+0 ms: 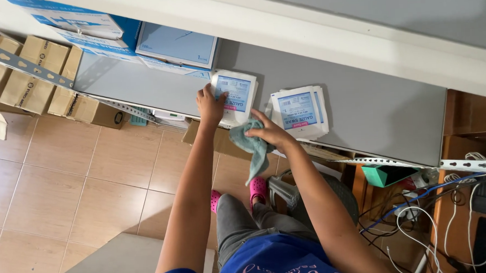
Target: The person repeatedly wipes the surfaces of small white boxes labeled 'GAUZE SWAB' with a green cloth. They pick up each box, wipe it, and place it back on the metal shelf. The action is repeated for multiple boxes throughout the clip.
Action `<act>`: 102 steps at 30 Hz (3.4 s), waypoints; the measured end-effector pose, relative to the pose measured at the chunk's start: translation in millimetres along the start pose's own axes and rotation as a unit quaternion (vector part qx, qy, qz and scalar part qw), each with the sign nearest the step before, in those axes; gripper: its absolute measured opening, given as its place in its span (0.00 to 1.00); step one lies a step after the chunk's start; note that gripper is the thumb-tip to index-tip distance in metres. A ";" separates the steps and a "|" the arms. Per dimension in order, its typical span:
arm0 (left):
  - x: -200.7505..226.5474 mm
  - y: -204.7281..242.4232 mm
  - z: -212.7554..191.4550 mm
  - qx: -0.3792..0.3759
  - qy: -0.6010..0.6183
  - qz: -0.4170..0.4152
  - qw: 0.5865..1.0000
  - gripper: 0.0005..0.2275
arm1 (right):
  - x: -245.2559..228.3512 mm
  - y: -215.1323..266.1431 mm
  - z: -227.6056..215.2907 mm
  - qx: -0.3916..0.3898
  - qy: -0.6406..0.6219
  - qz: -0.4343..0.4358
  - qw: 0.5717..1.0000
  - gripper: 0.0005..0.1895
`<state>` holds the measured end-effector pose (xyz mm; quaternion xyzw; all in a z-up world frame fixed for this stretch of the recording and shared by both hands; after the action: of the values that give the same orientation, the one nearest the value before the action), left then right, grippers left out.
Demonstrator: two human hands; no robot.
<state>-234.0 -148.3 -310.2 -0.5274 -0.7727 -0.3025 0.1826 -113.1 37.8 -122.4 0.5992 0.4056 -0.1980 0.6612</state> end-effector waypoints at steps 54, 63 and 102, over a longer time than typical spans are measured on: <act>173.7 316.7 -52.7 -0.234 0.671 -0.073 0.700 0.27 | -11.2 100.8 -93.5 0.391 0.244 -0.611 0.644 0.30; 171.3 309.4 -92.9 -0.141 0.580 0.123 0.793 0.28 | -5.2 149.7 -108.1 0.135 -0.250 -0.442 0.851 0.16; 215.0 365.9 -150.0 0.102 0.345 0.255 0.898 0.32 | -22.3 161.4 -50.4 0.174 -0.357 -0.443 0.804 0.32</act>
<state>18.1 -0.4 32.3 -0.5473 -0.5270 -0.3282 0.5612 -20.6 113.7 -0.9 0.3466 0.3210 -0.7362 0.4846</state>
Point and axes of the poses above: each hand's wrist, its own y-axis away from the middle knuckle, its own z-axis out of the palm, x = y × z, the point moved 2 cm from there along -y, towards the middle knuckle, and after that the axes turned 5 degrees about -y, right-handed, at the moved point
